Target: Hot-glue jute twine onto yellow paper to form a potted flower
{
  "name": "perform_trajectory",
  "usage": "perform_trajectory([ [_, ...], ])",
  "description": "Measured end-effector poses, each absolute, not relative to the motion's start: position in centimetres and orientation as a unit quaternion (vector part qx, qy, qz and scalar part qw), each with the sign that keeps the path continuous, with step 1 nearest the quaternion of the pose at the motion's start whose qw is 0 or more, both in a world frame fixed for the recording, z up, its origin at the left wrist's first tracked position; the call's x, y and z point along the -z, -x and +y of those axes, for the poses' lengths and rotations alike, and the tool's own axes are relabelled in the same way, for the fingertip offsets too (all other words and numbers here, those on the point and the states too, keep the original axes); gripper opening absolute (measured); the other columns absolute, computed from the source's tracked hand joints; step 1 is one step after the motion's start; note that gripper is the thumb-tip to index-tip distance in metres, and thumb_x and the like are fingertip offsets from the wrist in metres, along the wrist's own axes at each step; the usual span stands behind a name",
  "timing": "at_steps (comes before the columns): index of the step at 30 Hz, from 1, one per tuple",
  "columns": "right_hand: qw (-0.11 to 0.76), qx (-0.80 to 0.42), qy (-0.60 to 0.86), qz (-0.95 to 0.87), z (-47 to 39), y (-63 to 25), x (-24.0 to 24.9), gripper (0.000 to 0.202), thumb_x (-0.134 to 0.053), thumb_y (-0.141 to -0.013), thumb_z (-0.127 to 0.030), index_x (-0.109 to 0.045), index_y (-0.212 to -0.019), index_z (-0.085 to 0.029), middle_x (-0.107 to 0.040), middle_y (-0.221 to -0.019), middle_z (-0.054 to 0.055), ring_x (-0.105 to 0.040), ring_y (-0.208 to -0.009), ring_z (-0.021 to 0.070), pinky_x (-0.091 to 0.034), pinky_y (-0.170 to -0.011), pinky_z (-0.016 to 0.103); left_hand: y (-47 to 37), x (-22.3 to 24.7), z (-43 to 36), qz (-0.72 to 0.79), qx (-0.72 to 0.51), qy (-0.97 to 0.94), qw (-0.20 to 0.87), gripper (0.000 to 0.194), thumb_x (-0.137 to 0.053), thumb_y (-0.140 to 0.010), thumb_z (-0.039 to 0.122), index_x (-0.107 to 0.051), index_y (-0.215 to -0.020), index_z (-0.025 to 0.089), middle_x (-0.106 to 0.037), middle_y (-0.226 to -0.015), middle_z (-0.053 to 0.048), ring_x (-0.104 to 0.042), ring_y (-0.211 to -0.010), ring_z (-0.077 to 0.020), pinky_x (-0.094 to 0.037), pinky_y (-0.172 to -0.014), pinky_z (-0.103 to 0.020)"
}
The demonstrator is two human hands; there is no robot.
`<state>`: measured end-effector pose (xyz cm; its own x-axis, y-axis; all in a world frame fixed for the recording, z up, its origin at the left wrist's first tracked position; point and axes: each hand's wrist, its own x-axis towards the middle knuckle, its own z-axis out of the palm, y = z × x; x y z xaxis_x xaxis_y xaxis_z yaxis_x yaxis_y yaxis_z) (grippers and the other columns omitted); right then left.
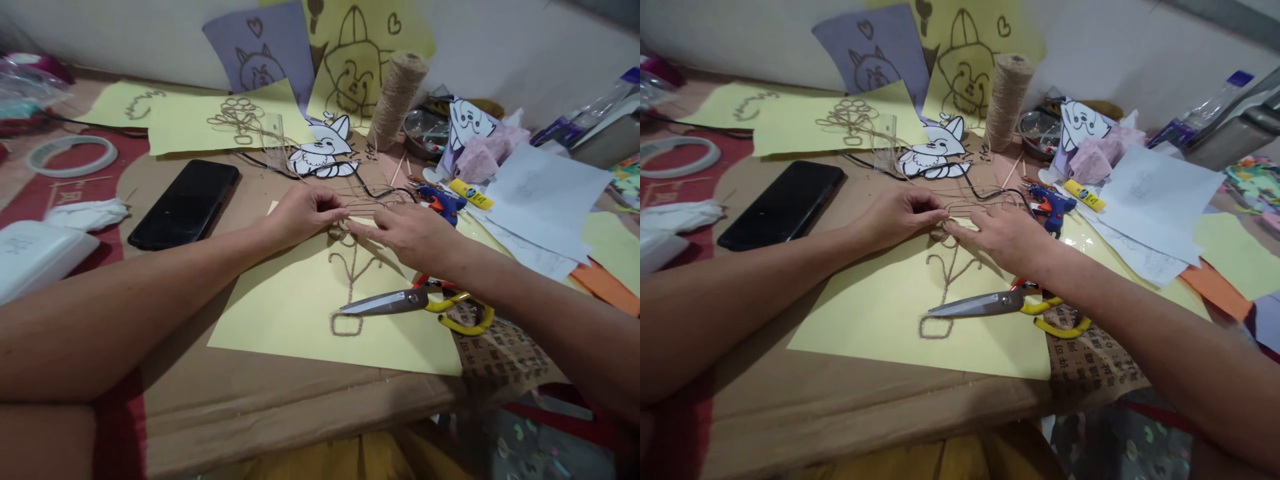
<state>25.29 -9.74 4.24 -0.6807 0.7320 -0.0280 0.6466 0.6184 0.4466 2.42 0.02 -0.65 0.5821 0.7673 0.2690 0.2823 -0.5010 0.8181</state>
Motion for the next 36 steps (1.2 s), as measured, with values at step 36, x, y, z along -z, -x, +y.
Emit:
perform_trajectory([
  [36,-0.135,0.062,-0.514,0.845,-10.3,-25.0,-3.2,0.038,-0.051,-0.104,-0.022,-0.074,-0.136,-0.018,-0.077,-0.118,0.014,-0.069,-0.109,0.027,-0.053,-0.096,0.041,-2.4,0.3,0.0,0.332,-0.325,-0.796,0.389,0.017,-0.078,-0.086,0.029,-0.078,-0.074,0.018,-0.069,-0.065,0.0,-0.054,-0.06,-0.0114,-0.038,-0.059,-0.025],
])
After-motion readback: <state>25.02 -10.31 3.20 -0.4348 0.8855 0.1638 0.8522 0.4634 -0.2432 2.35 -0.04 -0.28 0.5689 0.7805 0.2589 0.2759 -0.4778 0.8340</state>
